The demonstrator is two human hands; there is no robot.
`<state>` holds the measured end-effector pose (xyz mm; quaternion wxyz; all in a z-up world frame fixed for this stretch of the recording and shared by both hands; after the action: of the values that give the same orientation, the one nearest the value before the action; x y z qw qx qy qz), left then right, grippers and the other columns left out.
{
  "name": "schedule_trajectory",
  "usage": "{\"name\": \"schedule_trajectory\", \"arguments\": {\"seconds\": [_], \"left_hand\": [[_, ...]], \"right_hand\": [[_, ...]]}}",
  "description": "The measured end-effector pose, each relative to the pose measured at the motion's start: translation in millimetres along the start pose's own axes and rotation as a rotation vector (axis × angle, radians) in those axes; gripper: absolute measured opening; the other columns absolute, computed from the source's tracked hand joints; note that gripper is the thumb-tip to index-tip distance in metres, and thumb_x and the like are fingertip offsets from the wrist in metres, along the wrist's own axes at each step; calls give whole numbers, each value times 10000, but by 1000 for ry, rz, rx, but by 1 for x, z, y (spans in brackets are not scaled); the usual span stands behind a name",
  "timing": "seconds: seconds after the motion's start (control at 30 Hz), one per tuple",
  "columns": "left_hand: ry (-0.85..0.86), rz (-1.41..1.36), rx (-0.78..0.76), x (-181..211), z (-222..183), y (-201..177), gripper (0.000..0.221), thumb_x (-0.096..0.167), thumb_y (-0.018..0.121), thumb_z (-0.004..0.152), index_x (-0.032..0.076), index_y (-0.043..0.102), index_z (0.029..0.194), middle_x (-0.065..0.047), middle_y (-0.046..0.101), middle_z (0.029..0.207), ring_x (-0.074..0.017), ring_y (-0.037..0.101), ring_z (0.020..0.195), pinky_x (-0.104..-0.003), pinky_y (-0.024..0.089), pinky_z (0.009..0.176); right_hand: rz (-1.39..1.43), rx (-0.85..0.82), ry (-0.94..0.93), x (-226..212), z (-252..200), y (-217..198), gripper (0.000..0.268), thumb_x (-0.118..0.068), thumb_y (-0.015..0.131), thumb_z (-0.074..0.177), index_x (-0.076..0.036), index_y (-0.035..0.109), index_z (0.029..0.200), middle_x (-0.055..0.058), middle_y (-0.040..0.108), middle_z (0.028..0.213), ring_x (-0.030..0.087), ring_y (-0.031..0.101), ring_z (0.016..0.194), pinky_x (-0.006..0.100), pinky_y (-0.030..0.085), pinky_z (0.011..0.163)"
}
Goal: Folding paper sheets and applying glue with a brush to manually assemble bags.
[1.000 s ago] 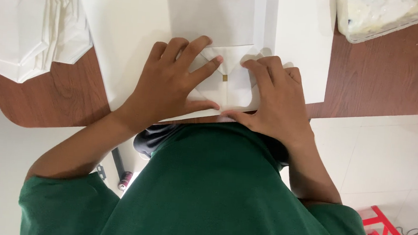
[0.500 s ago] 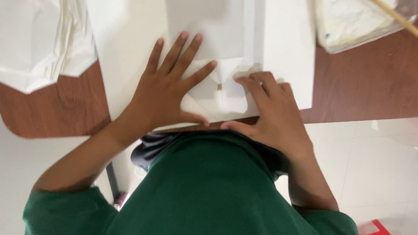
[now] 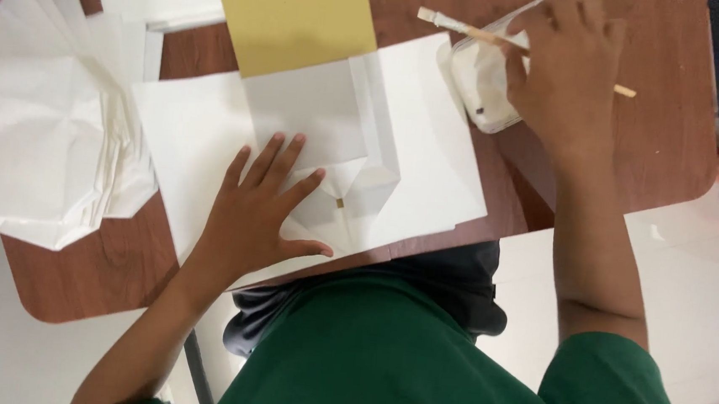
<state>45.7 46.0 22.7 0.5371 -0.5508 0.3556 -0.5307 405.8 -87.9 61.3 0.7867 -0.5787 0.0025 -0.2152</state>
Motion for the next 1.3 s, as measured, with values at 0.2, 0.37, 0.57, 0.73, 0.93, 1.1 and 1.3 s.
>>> {"name": "schedule_trajectory", "arguments": {"seconds": [0.2, 0.37, 0.57, 0.73, 0.93, 1.1, 1.3], "left_hand": [[4, -7, 160, 11, 40, -26, 621, 710, 681, 879, 155, 680, 1157, -100, 656, 1373, -325, 627, 1273, -479, 453, 1005], [72, -101, 289, 45, 104, -33, 411, 469, 778, 949, 107, 693, 1123, -110, 668, 1269, -329, 633, 1178, -469, 470, 952], [119, -121, 277, 84, 185, -11, 553, 607, 653, 978, 127, 634, 1250, -155, 601, 1359, -362, 586, 1241, -498, 430, 993], [208, -70, 274, 98, 237, 5, 647, 697, 488, 1009, 132, 660, 1272, -169, 585, 1390, -370, 595, 1277, -508, 426, 1036], [64, 19, 154, 97, 257, 24, 975, 924, 401, 894, 163, 548, 1485, -192, 446, 1569, -391, 467, 1455, -580, 393, 1135], [4, -34, 95, 91, 260, 38, 1171, 954, 616, 804, 13, 426, 1475, -164, 612, 1430, -303, 640, 1269, -456, 449, 1001], [56, -170, 164, 90, 250, 44, 958, 739, 769, 920, 58, 354, 1451, -225, 583, 1413, -376, 643, 1269, -477, 484, 965]], "right_hand": [[97, 7, -117, 5, 4, 8, 128, -104, 696, 1003, -204, 618, 982, -98, 705, 927, 202, 602, 860, 388, 331, 816], [486, 85, -204, 33, 17, -44, 117, 64, 576, 1079, -24, 639, 1125, 118, 654, 1064, 316, 582, 940, 436, 387, 875], [1423, 21, 47, 94, -8, -35, 205, 79, 364, 1214, 90, 565, 1256, 181, 564, 1077, 241, 568, 942, 349, 518, 850], [1898, -59, -16, 122, -13, 25, 237, -49, 568, 1118, 19, 549, 1345, 60, 664, 1127, 116, 715, 972, 191, 652, 906], [1815, 136, 44, 115, -14, 39, 135, -87, 734, 999, -62, 620, 1067, 21, 650, 940, 89, 617, 812, 172, 534, 744], [1518, 524, 295, 112, -35, 73, 337, -240, 364, 1178, 44, 525, 1095, 215, 643, 1007, 197, 519, 521, 308, 433, 466], [1423, 768, -104, 109, -124, 147, 308, -36, 460, 1045, 90, 410, 1322, 127, 577, 1090, 174, 622, 968, 188, 574, 698]]}}
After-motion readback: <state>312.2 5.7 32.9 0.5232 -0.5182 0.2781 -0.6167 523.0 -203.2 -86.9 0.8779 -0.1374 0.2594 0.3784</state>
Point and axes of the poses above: each hand's wrist, its own z-axis towards the middle knuckle, its own y-axis out of the palm, x = y × z, the point moved 3 cm from there along z, towards the middle knuckle
